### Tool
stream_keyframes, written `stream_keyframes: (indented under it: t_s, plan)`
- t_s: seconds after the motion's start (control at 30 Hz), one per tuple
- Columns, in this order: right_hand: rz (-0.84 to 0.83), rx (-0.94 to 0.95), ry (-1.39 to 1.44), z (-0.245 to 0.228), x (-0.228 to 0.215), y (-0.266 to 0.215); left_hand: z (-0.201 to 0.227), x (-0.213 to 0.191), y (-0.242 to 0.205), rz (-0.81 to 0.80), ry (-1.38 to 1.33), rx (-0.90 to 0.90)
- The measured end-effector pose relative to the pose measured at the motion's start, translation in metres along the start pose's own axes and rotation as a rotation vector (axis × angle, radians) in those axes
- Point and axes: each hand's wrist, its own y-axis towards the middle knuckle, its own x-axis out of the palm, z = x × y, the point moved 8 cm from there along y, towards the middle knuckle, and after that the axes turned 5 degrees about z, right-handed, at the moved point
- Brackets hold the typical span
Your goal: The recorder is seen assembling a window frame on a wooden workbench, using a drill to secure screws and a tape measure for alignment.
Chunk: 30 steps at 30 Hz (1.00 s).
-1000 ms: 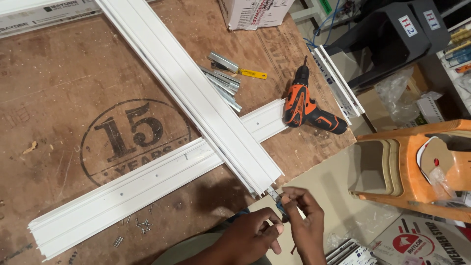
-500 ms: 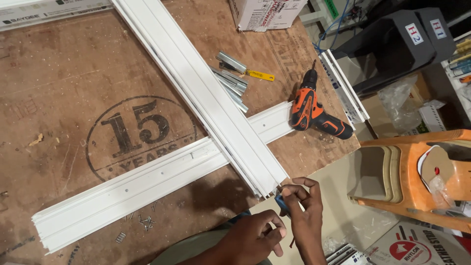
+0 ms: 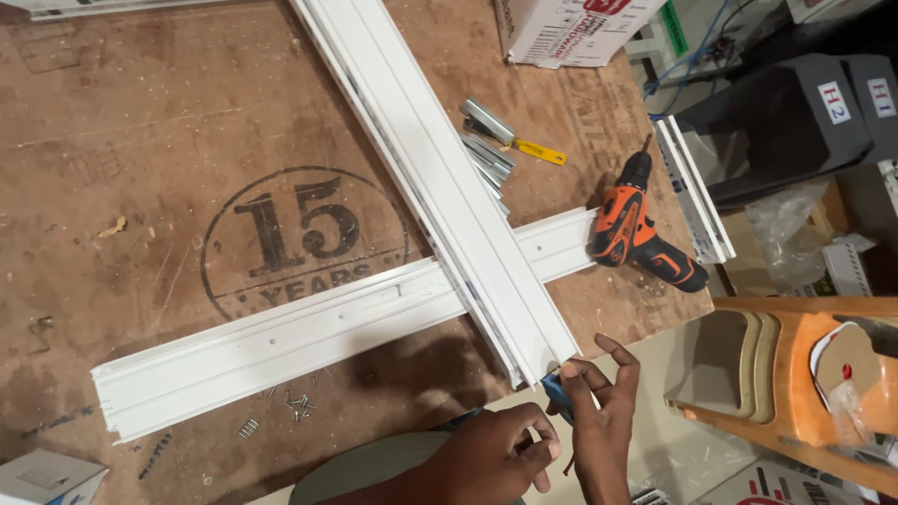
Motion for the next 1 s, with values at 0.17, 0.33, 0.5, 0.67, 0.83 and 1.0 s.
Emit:
stream_keyframes:
  t_s: [0.17,0.33,0.5,0.67,0.83,1.0]
  plan:
    - [-0.019,0.012,0.016,-0.004,0.004,0.000,0.004,-0.010,-0.008,0.003,-0.020,-0.041]
    - [0.002,-0.001,-0.006,-0.005,0.003,0.002,0.007,-0.039,-0.022,0.246,0.174,0.193]
    - [-0.015,0.009,-0.016,-0.004,0.004,0.001,-0.009,-0.120,-0.020,0.525,0.413,0.021]
    - [-0.022,-0.001,-0.019,-0.007,0.005,0.002,0.013,-0.183,-0.034,0.901,0.598,0.356]
    - [-0.002,0.020,-0.030,-0.006,0.004,0.001,0.007,-0.187,-0.025,0.923,0.751,0.419]
    - [-0.004,0.007,-0.046,-0.010,0.003,-0.002,0.007,-0.187,-0.021,0.903,0.772,0.353]
